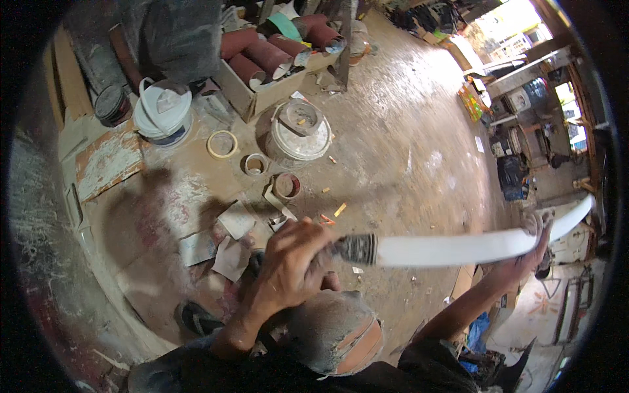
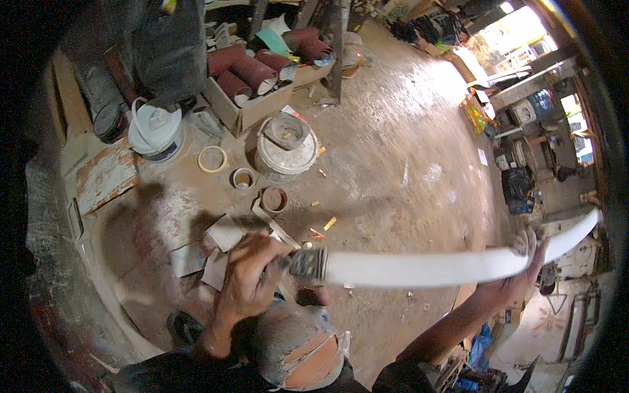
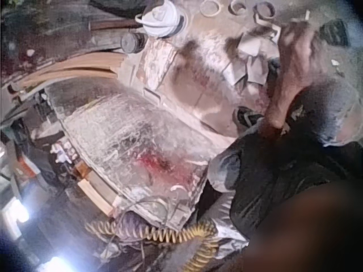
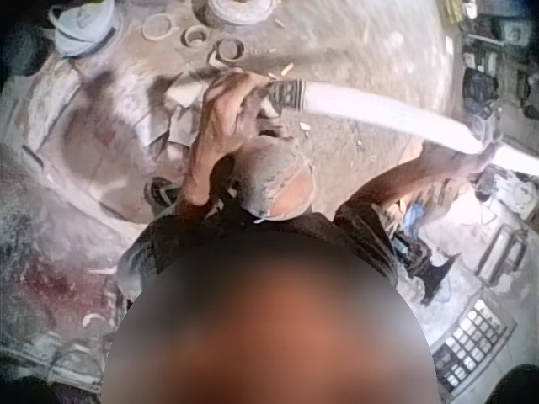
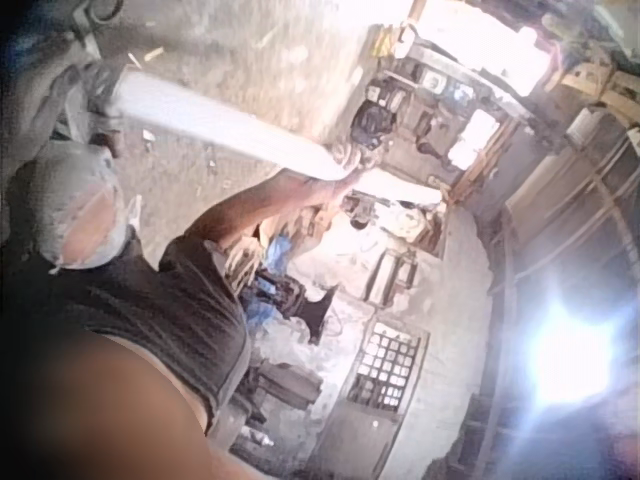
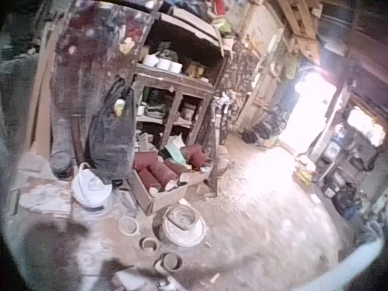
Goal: The person assembles a long white pipe by inserting a smaller piece into one end, tapping it to secure the fit, and applying glue to the joint. They then retrieve a spray can from a shelf and spray the pipe's surface.
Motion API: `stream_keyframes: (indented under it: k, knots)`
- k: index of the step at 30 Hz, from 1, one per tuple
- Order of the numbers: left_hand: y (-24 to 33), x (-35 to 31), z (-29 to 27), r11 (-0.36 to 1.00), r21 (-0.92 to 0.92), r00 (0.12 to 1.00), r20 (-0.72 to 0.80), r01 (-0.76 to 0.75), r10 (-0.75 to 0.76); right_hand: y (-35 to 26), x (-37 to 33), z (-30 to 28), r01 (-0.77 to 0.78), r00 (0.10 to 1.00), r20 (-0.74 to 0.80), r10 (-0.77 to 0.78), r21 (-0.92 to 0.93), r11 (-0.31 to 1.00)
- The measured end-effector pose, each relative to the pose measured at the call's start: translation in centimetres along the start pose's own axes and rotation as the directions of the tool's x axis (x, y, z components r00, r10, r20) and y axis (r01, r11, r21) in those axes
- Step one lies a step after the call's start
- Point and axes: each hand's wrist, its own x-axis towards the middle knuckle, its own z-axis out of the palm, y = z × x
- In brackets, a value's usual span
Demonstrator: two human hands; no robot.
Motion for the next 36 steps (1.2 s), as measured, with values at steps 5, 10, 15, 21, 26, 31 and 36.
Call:
stream_keyframes:
  k: [5, 10, 15, 21, 26, 31, 36]
  knots:
    - [-1.8, 0.1, -0.4, 0.967, -0.002, 0.966, -0.037, 0.257, -0.257, 2.7, 1.6, 2.4, -0.543, 0.631, -0.151, 0.761, 0.614, 0.572]
    - [-3.7, -0.8, -2.1, 0.902, -0.041, 0.893, -0.125, 0.431, -0.432, 8.1, -3.3, 5.7, -0.582, 0.72, -0.176, 0.671, 0.373, 0.723]
    - [-5.0, -0.9, -1.8, 0.914, 0.059, 0.906, -0.172, 0.401, -0.387, 14.0, -8.9, 7.8, -0.653, 0.67, -0.093, 0.737, 0.399, 0.644]
    - [-5.9, -0.9, -1.0, 0.905, 0.096, 0.908, -0.118, 0.414, -0.402, 16.2, -10.5, 9.7, -0.703, 0.64, 0.006, 0.769, 0.408, 0.582]
    - [-6.1, -0.9, -0.6, 0.904, 0.11, 0.907, -0.136, 0.413, -0.398, 13.0, -6.7, 8.9, -0.665, 0.727, 0.089, 0.681, 0.335, 0.667]
    - [-6.2, -0.9, -0.5, 0.894, 0.148, 0.904, -0.137, 0.423, -0.405, 11.3, -9.3, 11.2, -0.77, 0.631, 0.217, 0.745, 0.054, 0.636]
    - [-6.4, -1.5, -1.5, 0.92, 0.129, 0.92, -0.19, 0.37, -0.344, 13.8, -11.4, 11.5, -0.727, 0.686, 0.263, 0.679, 0.211, 0.653]
